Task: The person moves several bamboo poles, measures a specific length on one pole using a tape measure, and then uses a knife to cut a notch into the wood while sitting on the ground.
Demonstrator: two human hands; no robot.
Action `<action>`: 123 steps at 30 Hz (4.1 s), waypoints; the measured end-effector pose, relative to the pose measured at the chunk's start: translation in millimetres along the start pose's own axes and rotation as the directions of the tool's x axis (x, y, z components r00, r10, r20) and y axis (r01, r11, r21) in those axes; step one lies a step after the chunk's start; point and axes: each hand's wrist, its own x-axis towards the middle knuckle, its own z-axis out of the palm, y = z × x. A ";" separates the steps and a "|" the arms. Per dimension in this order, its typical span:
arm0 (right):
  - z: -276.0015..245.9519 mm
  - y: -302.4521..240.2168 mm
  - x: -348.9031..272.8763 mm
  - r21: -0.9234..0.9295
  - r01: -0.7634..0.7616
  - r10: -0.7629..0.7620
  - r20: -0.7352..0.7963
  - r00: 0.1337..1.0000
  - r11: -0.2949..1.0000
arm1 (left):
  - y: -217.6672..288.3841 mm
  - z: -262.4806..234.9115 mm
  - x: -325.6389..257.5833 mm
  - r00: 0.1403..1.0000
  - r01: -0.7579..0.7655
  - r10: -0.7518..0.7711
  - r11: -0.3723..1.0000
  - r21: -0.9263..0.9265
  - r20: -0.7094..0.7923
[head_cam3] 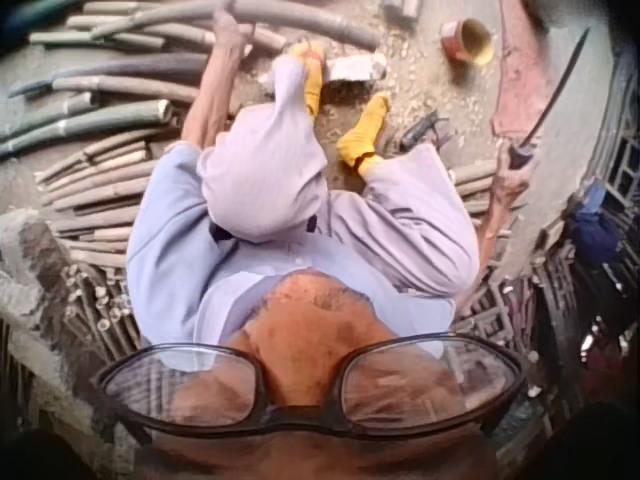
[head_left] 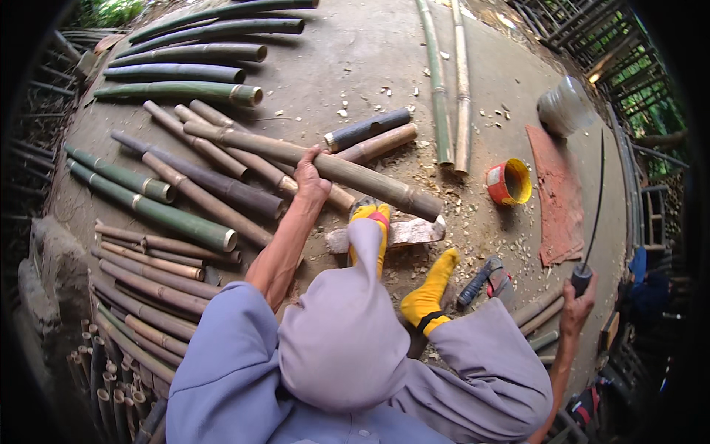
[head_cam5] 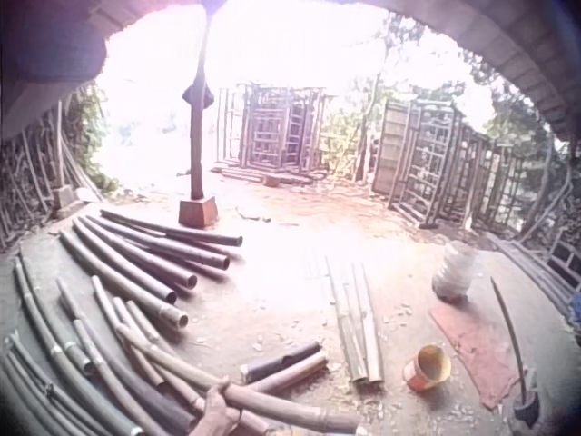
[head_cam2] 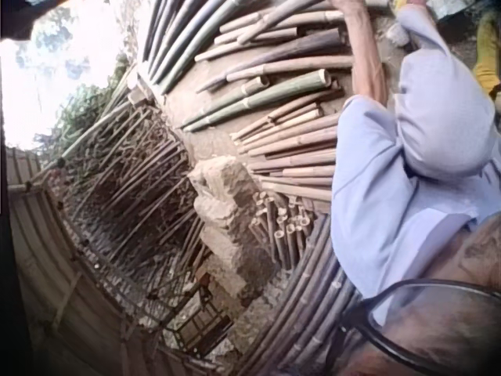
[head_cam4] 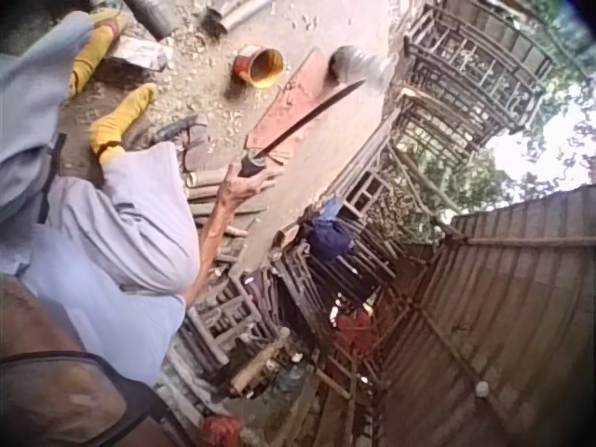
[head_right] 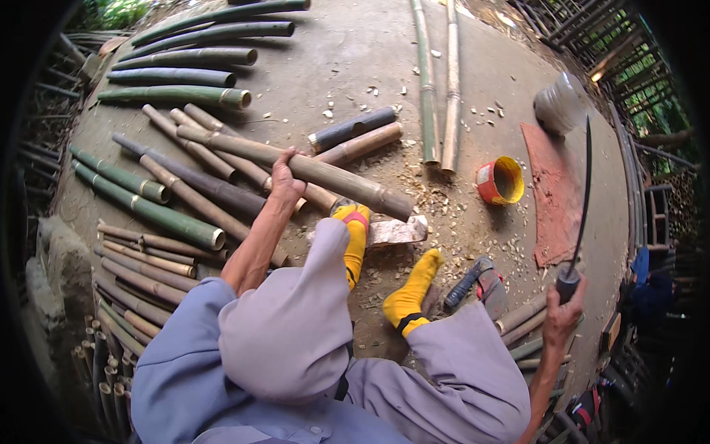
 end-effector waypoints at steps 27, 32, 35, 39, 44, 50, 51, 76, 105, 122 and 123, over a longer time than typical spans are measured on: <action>217.7 -36.6 -116.4 0.296 -0.432 0.233 0.525 0.819 0.852 | -26.1 105.7 -120.1 0.779 -0.597 0.408 0.715 0.363 0.477; 241.2 -42.2 -107.8 0.396 -0.435 0.222 0.479 0.849 0.809 | -20.7 86.3 -96.9 0.576 -0.816 0.438 0.350 0.460 0.690; 227.9 -61.7 -82.2 0.511 -0.304 0.192 0.262 0.946 0.804 | -27.0 107.5 -120.6 0.779 -0.599 0.369 0.677 0.428 0.506; 251.6 -53.1 -84.4 0.531 -0.176 0.159 0.079 0.984 0.829 | -37.5 120.9 -136.5 0.754 -0.606 0.340 0.690 0.396 0.561; 296.5 -13.4 -101.9 0.265 -0.549 0.327 0.576 0.749 0.792 | -38.6 127.1 -140.8 0.710 -0.626 0.311 0.691 0.363 0.632; 238.5 -50.1 -77.7 0.495 -0.373 0.214 0.348 0.913 0.785 | -14.2 101.1 -131.7 0.642 -0.639 0.258 0.701 0.318 0.722; 232.7 -55.2 -71.8 0.515 -0.281 0.176 0.243 0.954 0.810 | -13.2 99.7 -130.5 0.615 -0.651 0.251 0.697 0.302 0.747; 238.9 -52.0 -77.3 0.568 -0.366 0.227 0.302 0.926 0.737 | 5.2 78.8 -131.1 0.263 -0.682 0.028 0.713 0.165 0.964; 226.5 -74.8 -75.7 0.464 -0.264 0.200 0.183 0.962 0.846 | 2.7 82.6 -131.4 0.641 -0.678 0.395 0.694 0.243 0.659; 301.7 -32.9 -109.8 0.313 -0.437 0.228 0.528 0.818 0.843 | 24.4 65.7 -115.1 0.487 -0.644 0.213 0.743 0.183 0.847; 300.8 -33.1 -106.0 0.250 -0.458 0.248 0.578 0.777 0.853 | 26.7 69.7 -121.4 0.564 -0.598 0.172 0.759 0.256 0.807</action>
